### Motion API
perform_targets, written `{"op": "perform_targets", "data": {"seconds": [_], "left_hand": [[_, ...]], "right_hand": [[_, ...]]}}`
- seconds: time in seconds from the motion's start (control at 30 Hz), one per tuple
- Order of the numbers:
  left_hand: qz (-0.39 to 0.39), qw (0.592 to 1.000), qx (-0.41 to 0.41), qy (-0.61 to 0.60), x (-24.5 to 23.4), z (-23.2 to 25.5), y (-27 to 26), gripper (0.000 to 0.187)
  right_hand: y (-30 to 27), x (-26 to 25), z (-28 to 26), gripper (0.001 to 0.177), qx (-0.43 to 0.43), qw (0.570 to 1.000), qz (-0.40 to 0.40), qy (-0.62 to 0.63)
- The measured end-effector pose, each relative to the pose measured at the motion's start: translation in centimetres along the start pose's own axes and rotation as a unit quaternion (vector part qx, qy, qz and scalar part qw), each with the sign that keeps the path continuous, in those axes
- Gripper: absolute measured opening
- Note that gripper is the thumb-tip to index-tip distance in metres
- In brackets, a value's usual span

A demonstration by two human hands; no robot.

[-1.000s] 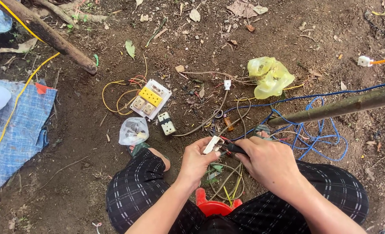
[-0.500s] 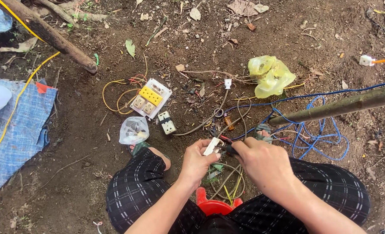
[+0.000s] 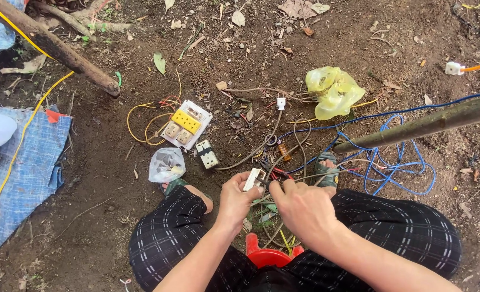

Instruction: The person sits on a small red stool outdoors and uses a screwdriver to tighten screws on a white electrical socket. They then pick up a larger white power strip and use the screwdriver to adjust its internal components. The person handles various electrical wires and components scattered on the dirt ground.

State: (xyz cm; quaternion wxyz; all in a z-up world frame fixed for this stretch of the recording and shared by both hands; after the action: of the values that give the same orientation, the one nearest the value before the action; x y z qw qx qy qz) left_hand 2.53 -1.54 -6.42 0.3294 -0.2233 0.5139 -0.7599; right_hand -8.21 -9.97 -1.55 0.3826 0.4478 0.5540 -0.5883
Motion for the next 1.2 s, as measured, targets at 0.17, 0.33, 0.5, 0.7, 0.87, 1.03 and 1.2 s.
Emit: {"op": "perform_targets", "data": {"seconds": [0.17,0.33,0.5,0.7,0.87,1.03,1.2], "left_hand": [[0.026,0.998,0.041,0.037,-0.3,-0.2,0.4,0.042],[0.073,0.990,0.081,0.094,-0.3,0.3,-1.5,0.042],[0.106,0.969,0.209,0.083,-1.3,0.0,-3.3,0.045],[0.029,0.887,0.460,0.034,-0.9,1.7,-8.0,0.031],[0.028,0.851,0.525,0.006,-0.6,2.6,-9.8,0.038],[0.062,0.808,0.586,0.004,-0.8,3.5,-11.2,0.037],[0.059,0.812,0.580,0.000,-0.8,3.7,-11.3,0.032]], "right_hand": [[0.2,1.4,0.7,0.007,0.015,0.998,0.037,0.051],[-0.8,0.8,1.7,0.027,0.034,0.993,0.066,0.092],[-3.0,0.0,2.4,0.029,-0.032,0.970,0.212,0.112],[-4.9,-2.2,3.1,0.030,-0.109,0.907,0.367,0.173],[-4.8,-0.8,3.7,0.029,-0.141,0.884,0.407,0.181],[-4.5,0.0,4.3,0.030,-0.159,0.872,0.427,0.179],[-4.2,-0.4,4.3,0.028,-0.176,0.864,0.440,0.169]]}}
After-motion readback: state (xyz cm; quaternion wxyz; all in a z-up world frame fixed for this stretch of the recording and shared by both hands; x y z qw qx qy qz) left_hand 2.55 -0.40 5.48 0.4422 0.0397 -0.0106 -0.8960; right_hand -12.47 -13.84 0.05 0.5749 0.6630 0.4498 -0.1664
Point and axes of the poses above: each hand's wrist, its own y-axis towards the middle knuckle, its own x-axis out of the palm, z = x × y, the point moved 6 cm from there along y, towards the middle knuckle, and after that the axes turned 14 degrees about -x, right-handed, at the moved point
